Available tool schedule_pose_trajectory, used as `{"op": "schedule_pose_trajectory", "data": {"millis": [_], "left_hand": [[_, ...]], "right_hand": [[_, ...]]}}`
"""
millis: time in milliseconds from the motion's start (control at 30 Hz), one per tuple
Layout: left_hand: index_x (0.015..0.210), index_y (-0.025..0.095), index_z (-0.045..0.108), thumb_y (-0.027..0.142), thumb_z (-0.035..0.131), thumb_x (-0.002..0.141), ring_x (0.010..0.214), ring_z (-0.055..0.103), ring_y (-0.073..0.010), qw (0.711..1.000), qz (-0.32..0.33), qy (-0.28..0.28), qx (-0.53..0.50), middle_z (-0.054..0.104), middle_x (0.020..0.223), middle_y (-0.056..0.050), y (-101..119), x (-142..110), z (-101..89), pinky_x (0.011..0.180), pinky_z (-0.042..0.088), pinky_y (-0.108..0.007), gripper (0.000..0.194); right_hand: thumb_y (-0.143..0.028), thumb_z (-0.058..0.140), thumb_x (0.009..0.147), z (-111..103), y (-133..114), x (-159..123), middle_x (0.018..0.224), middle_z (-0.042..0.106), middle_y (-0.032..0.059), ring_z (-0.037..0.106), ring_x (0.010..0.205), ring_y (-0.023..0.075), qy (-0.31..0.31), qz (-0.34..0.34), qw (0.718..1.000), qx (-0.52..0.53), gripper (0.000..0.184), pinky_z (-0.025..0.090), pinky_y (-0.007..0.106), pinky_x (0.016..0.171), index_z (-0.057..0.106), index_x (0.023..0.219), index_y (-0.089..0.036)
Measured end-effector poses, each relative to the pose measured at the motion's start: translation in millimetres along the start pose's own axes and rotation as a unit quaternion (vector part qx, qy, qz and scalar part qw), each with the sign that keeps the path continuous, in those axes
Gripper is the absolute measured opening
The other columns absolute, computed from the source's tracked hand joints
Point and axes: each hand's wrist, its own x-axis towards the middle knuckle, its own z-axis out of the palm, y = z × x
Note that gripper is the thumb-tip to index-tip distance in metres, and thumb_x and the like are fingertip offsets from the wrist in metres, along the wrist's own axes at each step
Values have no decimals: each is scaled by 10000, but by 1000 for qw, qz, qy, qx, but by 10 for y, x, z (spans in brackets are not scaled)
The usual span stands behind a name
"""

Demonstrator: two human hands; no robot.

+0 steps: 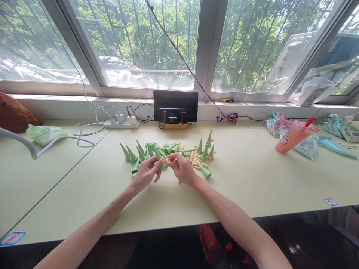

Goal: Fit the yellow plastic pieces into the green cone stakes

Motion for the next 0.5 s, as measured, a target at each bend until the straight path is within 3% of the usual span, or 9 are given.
{"op": "schedule_pose_trajectory", "data": {"millis": [200,500], "left_hand": [[890,169,581,470,546,937,332,447,-69,1000,1,6,10,479,469,74,0,-1,9,390,332,-206,306],[954,169,630,468,583,909,343,440,-76,1000,9,-11,15,461,460,72,39,-27,47,379,369,-205,306]], "right_hand": [[-415,547,945,20,35,-15,709,593,-2,514,541,112,7,19,1000,-5,238,412,239,524,568,988,-182],[-495,509,954,25,-2,4,586,528,-31,410,490,98,23,35,999,-25,344,341,228,486,543,798,-190]]}}
